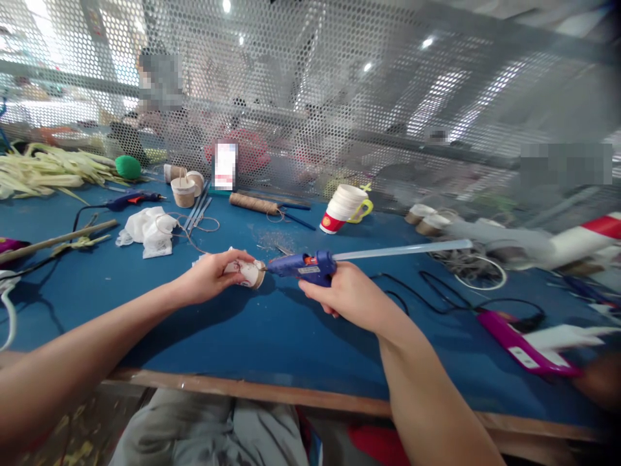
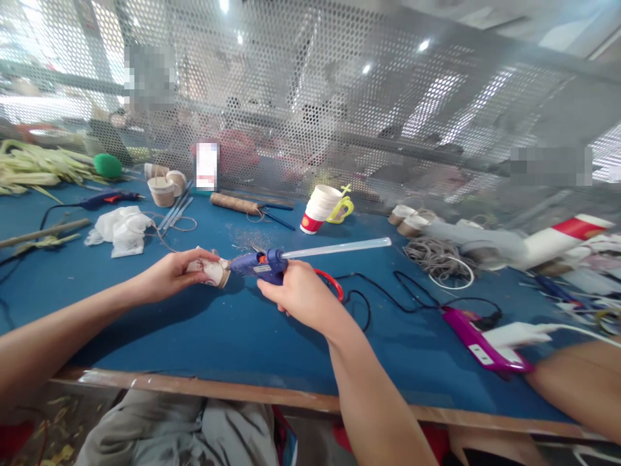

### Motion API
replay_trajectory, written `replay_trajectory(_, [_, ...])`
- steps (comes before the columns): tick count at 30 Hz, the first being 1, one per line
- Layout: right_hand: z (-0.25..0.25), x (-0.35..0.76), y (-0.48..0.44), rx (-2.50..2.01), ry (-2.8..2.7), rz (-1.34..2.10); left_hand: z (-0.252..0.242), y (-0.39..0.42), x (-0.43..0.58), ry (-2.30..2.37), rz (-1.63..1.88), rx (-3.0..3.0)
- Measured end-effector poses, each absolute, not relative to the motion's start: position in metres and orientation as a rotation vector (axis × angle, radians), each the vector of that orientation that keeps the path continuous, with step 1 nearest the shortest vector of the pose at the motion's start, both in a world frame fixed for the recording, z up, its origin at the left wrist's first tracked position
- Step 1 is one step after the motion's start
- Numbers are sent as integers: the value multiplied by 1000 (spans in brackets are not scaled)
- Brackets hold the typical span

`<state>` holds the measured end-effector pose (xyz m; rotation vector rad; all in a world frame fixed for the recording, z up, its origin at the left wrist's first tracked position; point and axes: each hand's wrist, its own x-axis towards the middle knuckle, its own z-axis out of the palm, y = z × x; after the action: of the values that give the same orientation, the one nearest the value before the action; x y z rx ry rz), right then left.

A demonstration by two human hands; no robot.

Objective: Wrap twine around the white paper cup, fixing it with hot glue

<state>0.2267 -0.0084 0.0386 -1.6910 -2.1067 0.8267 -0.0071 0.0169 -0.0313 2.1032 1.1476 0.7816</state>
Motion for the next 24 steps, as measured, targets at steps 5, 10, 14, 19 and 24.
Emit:
replay_trajectory(5, [37,226,-2,-1726,-2072,818,-29,14,-7,1166,763,2179])
replay_trajectory(10, [35,223,3,-1671,-2091,830,-27,13,-5,1186,733,2190])
replay_trajectory(14, [36,222,3,-1678,-2074,842,-27,13,-5,1193,732,2187])
replay_trajectory(19, [39,226,-1,-1725,-2062,878,-26,13,-5,1173,721,2190])
replay_trajectory(24, [38,226,2,-1700,-2063,889,-25,13,-5,1178,715,2195])
